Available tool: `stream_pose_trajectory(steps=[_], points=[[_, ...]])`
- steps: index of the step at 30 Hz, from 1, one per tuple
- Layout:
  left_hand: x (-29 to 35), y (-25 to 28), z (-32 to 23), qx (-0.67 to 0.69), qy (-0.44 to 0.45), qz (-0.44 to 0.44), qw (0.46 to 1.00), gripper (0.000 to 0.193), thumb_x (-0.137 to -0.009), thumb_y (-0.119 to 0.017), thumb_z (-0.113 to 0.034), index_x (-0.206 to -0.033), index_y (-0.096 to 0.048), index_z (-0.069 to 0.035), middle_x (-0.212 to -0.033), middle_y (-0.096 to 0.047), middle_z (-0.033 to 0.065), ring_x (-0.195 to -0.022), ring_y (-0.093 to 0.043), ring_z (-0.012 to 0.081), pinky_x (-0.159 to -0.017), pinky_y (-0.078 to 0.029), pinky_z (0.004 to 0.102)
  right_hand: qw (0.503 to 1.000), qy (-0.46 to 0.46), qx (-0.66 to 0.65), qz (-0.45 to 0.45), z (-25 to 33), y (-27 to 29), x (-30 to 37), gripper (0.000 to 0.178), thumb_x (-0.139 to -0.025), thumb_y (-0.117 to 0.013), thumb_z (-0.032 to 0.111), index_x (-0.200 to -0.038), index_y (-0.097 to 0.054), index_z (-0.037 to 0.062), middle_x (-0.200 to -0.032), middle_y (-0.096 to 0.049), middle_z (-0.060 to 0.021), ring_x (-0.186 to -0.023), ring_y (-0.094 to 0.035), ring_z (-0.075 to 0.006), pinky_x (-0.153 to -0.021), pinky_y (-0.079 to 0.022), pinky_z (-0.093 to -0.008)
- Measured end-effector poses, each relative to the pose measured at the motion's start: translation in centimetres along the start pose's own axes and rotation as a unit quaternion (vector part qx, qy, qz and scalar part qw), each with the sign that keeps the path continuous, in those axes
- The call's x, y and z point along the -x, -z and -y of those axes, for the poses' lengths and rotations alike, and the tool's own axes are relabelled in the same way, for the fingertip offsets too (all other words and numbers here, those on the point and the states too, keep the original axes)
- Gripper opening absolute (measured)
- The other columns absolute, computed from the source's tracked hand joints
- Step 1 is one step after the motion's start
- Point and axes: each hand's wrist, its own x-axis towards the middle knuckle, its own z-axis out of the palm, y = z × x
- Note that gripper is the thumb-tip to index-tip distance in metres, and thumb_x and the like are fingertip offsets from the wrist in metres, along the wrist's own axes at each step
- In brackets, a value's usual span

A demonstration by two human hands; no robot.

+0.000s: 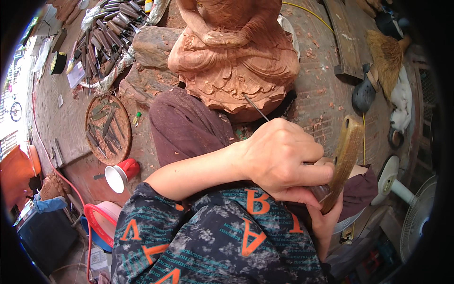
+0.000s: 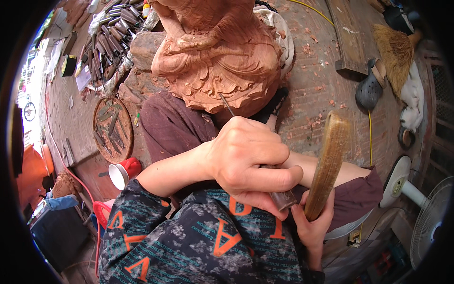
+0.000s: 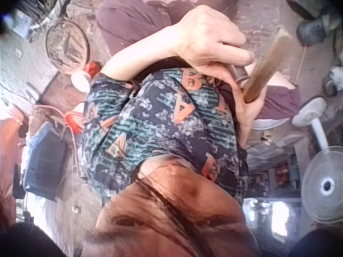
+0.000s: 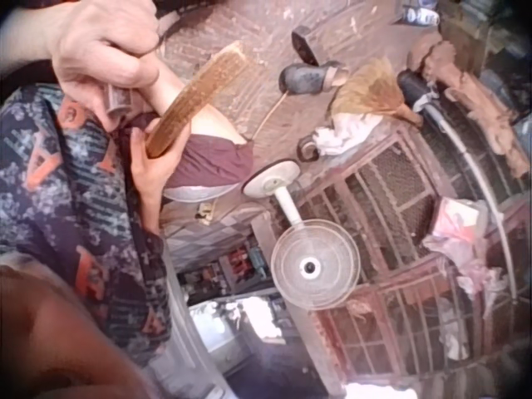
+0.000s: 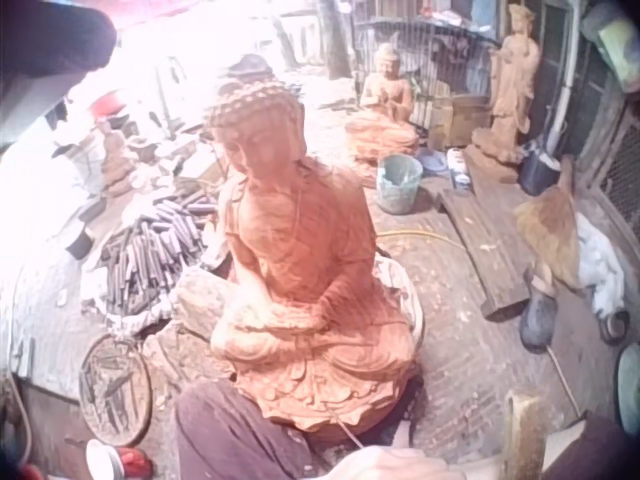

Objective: The person is carving a wooden statue of a seated figure using a chisel and a wooden mallet. They repeatedly strike the chisel to shape the folds of the figure's clothing and occasionally switch to different chisels from a nearby collection.

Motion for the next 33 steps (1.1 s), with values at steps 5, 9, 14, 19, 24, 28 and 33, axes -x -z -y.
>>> stream_pose_trajectory(steps=[5,9,14,19,24,28,33], points=[[-0.1,1.0,-0.1,0.047,0.004,-0.012,0.999,0.041,-0.071,-0.068,-0.049,-0.070,-0.050,-0.012,-0.057,-0.041,0.0011,-0.046,-0.049,0.0208,-0.040,-0.034,0.0343,0.999,-0.018,0.036,0.014,-0.3,-0.2,0.2,0.058,-0.072,-0.069,0.000,-0.122,-0.040,0.0005,-0.080,-0.048,-0.0013,-0.072,-0.046,-0.0084,-0.066,-0.039,-0.0221],[2.0,2.5,0.0,0.031,-0.049,0.002,0.998,0.035,-0.077,-0.070,-0.036,-0.063,-0.048,-0.012,-0.055,-0.038,-0.0012,-0.044,-0.047,0.0158,-0.039,-0.033,0.0313,0.997,-0.049,0.051,-0.001,-1.0,0.6,0.6,0.072,-0.071,-0.071,0.004,-0.133,-0.036,-0.0019,-0.085,-0.052,-0.0039,-0.076,-0.050,-0.0107,-0.070,-0.042,-0.0237],[3.4,5.5,0.1,0.074,-0.116,0.059,0.989,0.035,-0.079,-0.071,-0.020,-0.060,-0.042,-0.012,-0.055,-0.036,-0.0042,-0.044,-0.046,0.0108,-0.039,-0.031,0.0284,0.981,0.058,0.187,0.011,-1.0,1.5,0.6,0.075,-0.066,-0.074,0.010,-0.132,-0.041,-0.0039,-0.095,-0.060,-0.0131,-0.079,-0.061,-0.0203,-0.072,-0.049,-0.0300],[6.0,7.9,-1.2,-0.047,-0.013,0.124,0.991,0.029,-0.078,-0.071,-0.024,-0.070,-0.050,-0.005,-0.068,-0.045,0.0053,-0.072,-0.054,0.0258,-0.068,-0.046,0.0401,0.862,0.382,0.303,0.137,3.2,1.3,-0.4,0.056,-0.072,-0.069,0.008,-0.126,-0.054,0.0116,-0.086,-0.056,-0.0103,-0.064,-0.057,-0.0222,-0.053,-0.049,-0.0325],[7.1,6.3,-5.3,-0.164,0.222,0.016,0.961,0.029,-0.069,-0.077,-0.019,-0.079,-0.057,-0.001,-0.101,-0.062,0.0208,-0.110,-0.056,0.0447,-0.089,-0.049,0.0495,0.647,0.595,0.470,0.083,5.9,-1.4,-2.8,0.050,-0.083,-0.063,0.003,-0.122,-0.056,0.0338,-0.078,-0.047,-0.0033,-0.055,-0.042,-0.0130,-0.044,-0.039,-0.0235],[7.7,5.4,-5.4,-0.054,0.169,-0.049,0.983,0.024,-0.069,-0.076,-0.003,-0.081,-0.056,0.000,-0.103,-0.064,0.0235,-0.107,-0.058,0.0460,-0.087,-0.052,0.0488,0.687,0.582,0.416,0.127,6.2,-1.4,-3.1,0.045,-0.081,-0.072,0.014,-0.118,-0.056,0.0340,-0.077,-0.043,-0.0025,-0.058,-0.045,-0.0145,-0.044,-0.038,-0.0246],[8.4,3.8,-4.9,-0.033,0.136,-0.172,0.975,0.022,-0.076,-0.070,0.007,-0.078,-0.050,-0.001,-0.102,-0.063,0.0255,-0.106,-0.058,0.0474,-0.085,-0.052,0.0523,0.721,0.567,0.371,0.143,5.3,-1.9,-2.6,0.041,-0.081,-0.072,0.015,-0.115,-0.058,0.0338,-0.076,-0.043,-0.0009,-0.055,-0.044,-0.0127,-0.043,-0.036,-0.0238]])
